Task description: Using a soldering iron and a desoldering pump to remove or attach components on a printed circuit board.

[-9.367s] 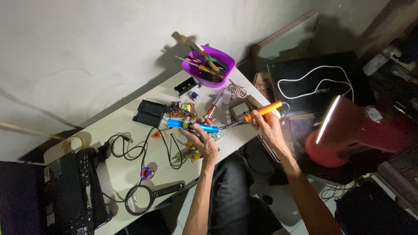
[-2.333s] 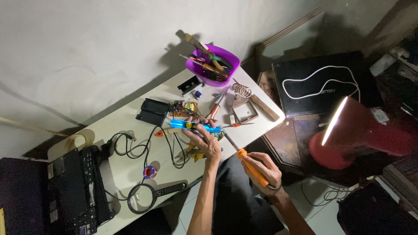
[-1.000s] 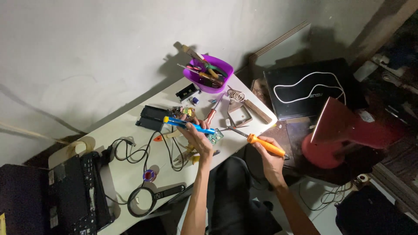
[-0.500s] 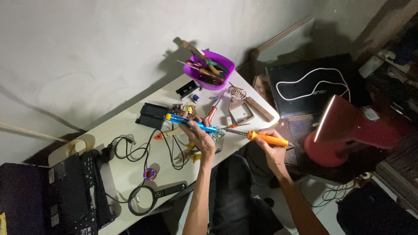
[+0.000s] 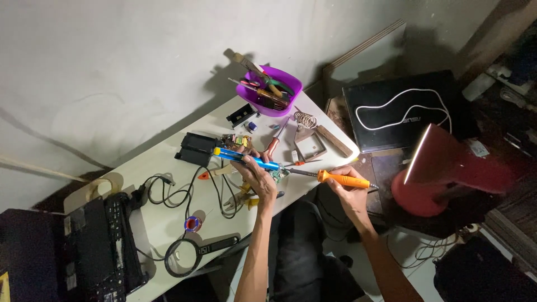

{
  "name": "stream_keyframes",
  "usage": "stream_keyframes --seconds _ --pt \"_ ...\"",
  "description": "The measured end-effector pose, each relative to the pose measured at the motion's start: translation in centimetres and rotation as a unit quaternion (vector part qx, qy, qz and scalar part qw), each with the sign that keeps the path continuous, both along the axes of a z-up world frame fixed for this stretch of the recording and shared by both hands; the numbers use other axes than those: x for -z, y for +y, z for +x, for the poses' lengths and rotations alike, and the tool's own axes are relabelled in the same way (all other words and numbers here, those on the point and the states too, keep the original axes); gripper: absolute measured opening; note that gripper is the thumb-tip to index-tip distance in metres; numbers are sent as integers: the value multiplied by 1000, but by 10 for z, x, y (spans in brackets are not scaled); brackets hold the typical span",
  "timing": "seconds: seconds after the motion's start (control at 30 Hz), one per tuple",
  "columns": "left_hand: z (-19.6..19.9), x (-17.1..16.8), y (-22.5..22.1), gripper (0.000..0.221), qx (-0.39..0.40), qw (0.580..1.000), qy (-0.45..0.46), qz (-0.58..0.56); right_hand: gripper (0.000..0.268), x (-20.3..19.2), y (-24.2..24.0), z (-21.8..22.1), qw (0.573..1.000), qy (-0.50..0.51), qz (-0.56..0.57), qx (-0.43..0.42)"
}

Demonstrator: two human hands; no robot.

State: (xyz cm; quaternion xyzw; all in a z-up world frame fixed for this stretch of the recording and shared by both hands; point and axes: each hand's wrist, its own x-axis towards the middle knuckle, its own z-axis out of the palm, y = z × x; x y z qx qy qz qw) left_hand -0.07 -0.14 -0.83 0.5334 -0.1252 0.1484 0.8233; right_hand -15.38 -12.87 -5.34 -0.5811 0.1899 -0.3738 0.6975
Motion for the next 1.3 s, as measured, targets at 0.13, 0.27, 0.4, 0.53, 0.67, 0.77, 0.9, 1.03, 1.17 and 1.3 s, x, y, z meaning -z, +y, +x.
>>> stream_keyframes --seconds 0.13,0.27,0.4,0.53,0.67,0.77,0.9,1.03,1.17,1.3 --pt "4 6 -2 30 6 1000 1 -8 26 12 -8 1 1000 2 3 -3" --pt "3 3 0 28 -11 1000 -7 10 28 20 -20 4 1000 3 0 -20" --pt "1 -1 -2 27 -20 999 -14 25 28 9 -34 12 998 54 -27 -34" --pt "0 -1 -3 28 -31 998 -19 48 29 5 -38 8 997 59 -27 -47" --pt "1 -2 0 28 -17 999 -15 31 29 -1 -33 7 997 60 -14 -48" --pt "2 1 0 29 -22 999 -19 39 30 -1 -31 7 997 64 -8 -51" --pt "1 1 -2 30 -32 998 -23 43 30 4 -33 8 996 68 -9 -55" --pt "-3 -7 0 30 -37 997 -19 67 30 2 -32 8 996 68 -2 -59" --pt "0 -3 -2 29 -32 997 -32 55 30 1 -33 9 996 70 -8 -59" --pt "0 -4 -1 30 -38 996 -35 67 30 0 -31 8 996 70 -8 -58"
